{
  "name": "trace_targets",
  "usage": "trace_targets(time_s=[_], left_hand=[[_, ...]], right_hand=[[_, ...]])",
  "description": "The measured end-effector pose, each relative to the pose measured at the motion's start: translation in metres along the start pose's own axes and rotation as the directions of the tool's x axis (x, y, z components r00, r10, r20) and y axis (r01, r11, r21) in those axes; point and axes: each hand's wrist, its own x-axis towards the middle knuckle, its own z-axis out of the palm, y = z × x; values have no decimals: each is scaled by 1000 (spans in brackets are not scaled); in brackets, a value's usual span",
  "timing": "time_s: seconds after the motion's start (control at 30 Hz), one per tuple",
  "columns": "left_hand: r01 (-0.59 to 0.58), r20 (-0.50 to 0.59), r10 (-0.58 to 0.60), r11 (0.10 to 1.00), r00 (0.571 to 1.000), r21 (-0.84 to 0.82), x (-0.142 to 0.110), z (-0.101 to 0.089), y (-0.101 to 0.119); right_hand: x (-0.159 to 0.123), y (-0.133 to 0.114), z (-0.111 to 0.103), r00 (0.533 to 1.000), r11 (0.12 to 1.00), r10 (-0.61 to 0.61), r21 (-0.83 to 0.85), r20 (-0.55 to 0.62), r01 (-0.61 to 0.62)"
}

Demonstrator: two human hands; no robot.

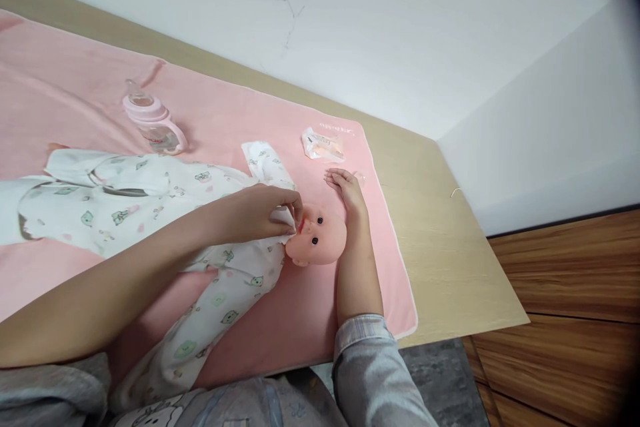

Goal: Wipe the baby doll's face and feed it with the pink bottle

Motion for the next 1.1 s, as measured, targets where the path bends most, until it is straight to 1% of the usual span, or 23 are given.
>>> trace_targets(time_s=[0.13,0.33,0.57,0.77,0.9,1.1], left_hand=[[-8,-48,7,1000,999,-17,-2,3,0],[10,-71,-9,1000,997,2,-5,2,4],[0,-104,5,999,995,44,-7,-1,7],[-1,-113,7,999,994,51,-2,1,1],[2,-151,8,998,989,63,1,2,-3],[-27,-181,38,997,983,67,4,6,-6]], right_hand=[[2,1,0,1000,1000,7,-7,-4,-7],[-1,0,0,1000,1000,-4,-12,-2,4],[0,0,0,1000,1000,-4,12,-3,4],[2,1,0,1000,1000,4,10,-7,-4],[1,0,0,1000,1000,1,11,-4,-1],[0,-1,0,1000,1000,5,-15,-3,-5]])
